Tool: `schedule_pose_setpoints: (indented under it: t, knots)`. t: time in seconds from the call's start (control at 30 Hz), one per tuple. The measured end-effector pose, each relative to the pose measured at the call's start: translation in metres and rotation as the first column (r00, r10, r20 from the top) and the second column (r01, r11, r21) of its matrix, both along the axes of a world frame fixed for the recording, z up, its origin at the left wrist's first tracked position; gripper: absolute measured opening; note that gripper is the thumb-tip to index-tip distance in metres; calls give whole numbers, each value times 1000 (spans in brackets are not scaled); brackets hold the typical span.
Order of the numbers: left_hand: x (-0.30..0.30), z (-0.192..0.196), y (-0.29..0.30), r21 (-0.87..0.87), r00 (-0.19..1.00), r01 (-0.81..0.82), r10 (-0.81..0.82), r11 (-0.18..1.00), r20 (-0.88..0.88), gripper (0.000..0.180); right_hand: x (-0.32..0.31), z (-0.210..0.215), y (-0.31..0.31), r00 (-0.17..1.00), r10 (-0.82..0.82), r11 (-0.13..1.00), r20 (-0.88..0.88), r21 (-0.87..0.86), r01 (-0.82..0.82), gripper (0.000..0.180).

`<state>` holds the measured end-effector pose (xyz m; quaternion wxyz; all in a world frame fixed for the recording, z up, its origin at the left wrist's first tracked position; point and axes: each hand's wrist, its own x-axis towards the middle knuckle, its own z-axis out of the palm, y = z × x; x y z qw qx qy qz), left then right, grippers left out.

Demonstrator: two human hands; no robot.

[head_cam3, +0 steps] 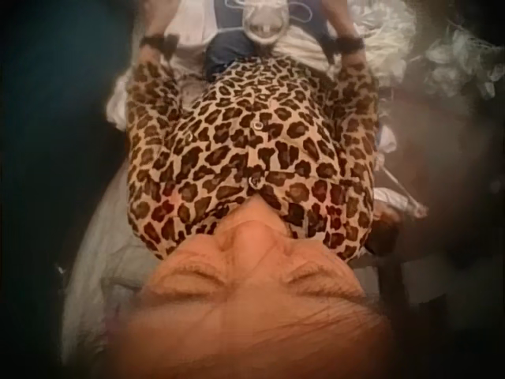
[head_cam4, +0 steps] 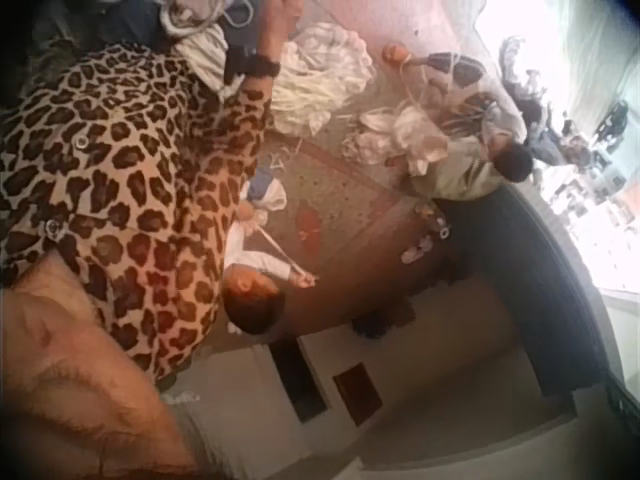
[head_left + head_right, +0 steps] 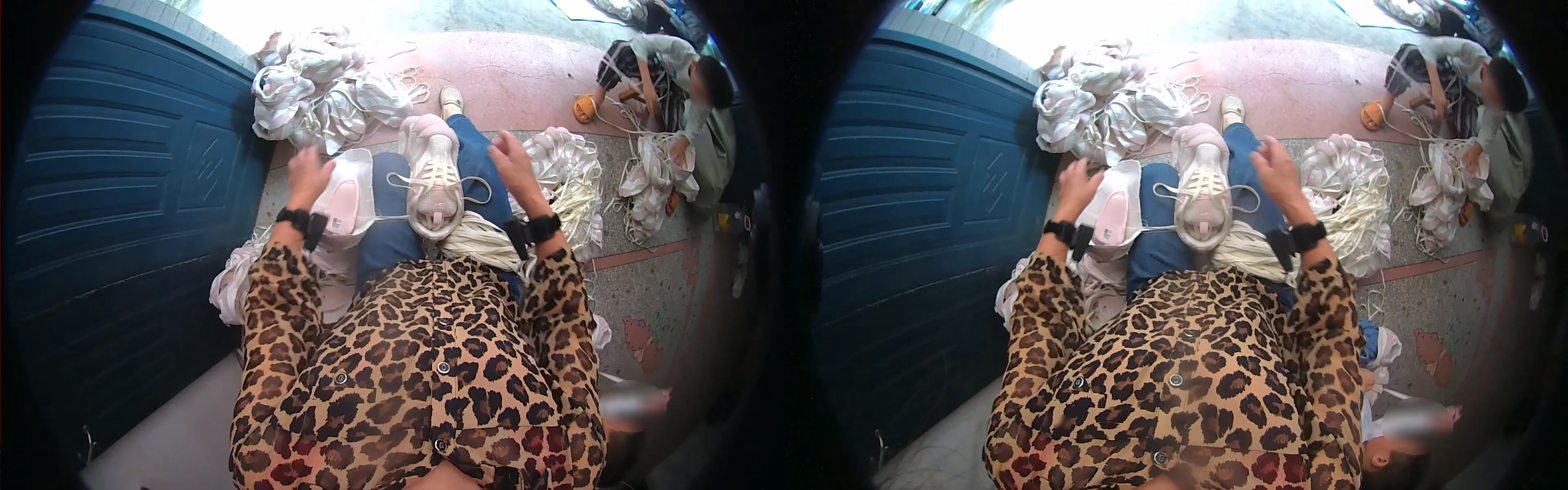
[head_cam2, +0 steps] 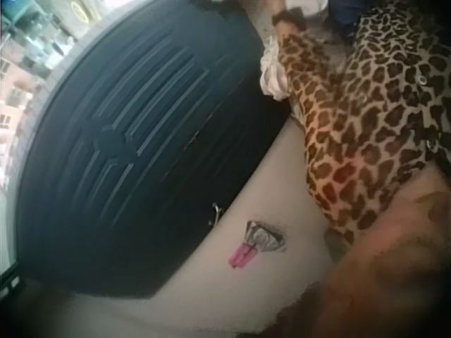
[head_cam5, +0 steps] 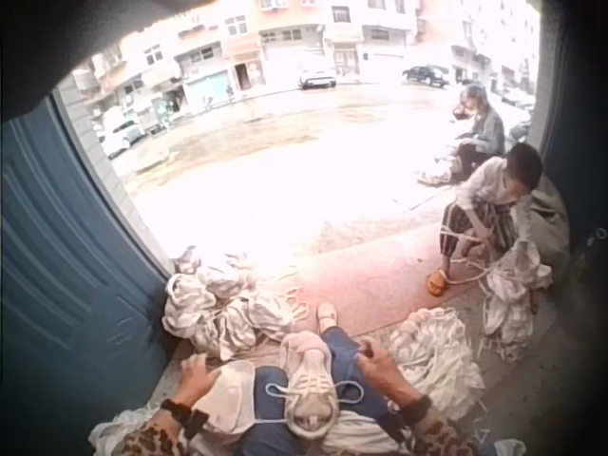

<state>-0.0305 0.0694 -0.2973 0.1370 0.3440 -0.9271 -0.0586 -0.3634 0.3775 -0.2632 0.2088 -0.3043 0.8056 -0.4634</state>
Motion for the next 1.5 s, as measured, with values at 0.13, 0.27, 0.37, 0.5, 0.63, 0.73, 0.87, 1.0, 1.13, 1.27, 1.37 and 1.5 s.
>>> schedule_pose_setpoints:
  t: [0.13,0.27,0.37,0.5,0.63,0.73,0.87,1.0,1.13,1.27,1.37,1.5]
  knots:
    - [88,-24,-1,778,926,-358,301,516,226,34,4,-24,33,999,-41,997,3,68,41,33]
    - [120,-12,46,682,894,-267,439,681,-89,20,91,11,-8,933,332,943,141,-45,-329,26]
    - [70,86,121,201,928,-90,155,975,-338,14,164,35,-43,748,562,819,353,-117,-561,40]
    - [83,122,183,63,964,60,-41,996,-261,21,219,82,-87,589,676,625,444,78,-776,68]
    - [86,133,176,287,926,104,13,952,-378,14,235,56,-94,641,622,730,450,-36,-683,64]
    - [102,95,132,749,807,55,412,661,-423,16,216,40,-84,660,597,771,455,-100,-629,59]
    - [105,-38,95,957,697,191,656,219,-289,28,203,49,-62,567,537,768,625,-85,-634,57]
    - [75,-67,122,921,896,211,311,329,-316,33,189,65,-46,592,473,830,653,-106,-548,55]
    - [86,-28,102,841,961,-26,244,540,-128,30,177,58,-30,601,439,860,668,-121,-495,48]
    - [65,72,93,816,962,-96,264,569,-71,23,161,45,0,500,323,945,803,-248,-212,41]
    - [36,126,141,797,969,76,143,599,-200,31,120,40,21,345,240,950,907,-293,108,37]
    - [-14,134,220,654,897,443,-311,613,-316,57,90,18,44,224,305,857,926,-369,358,37]
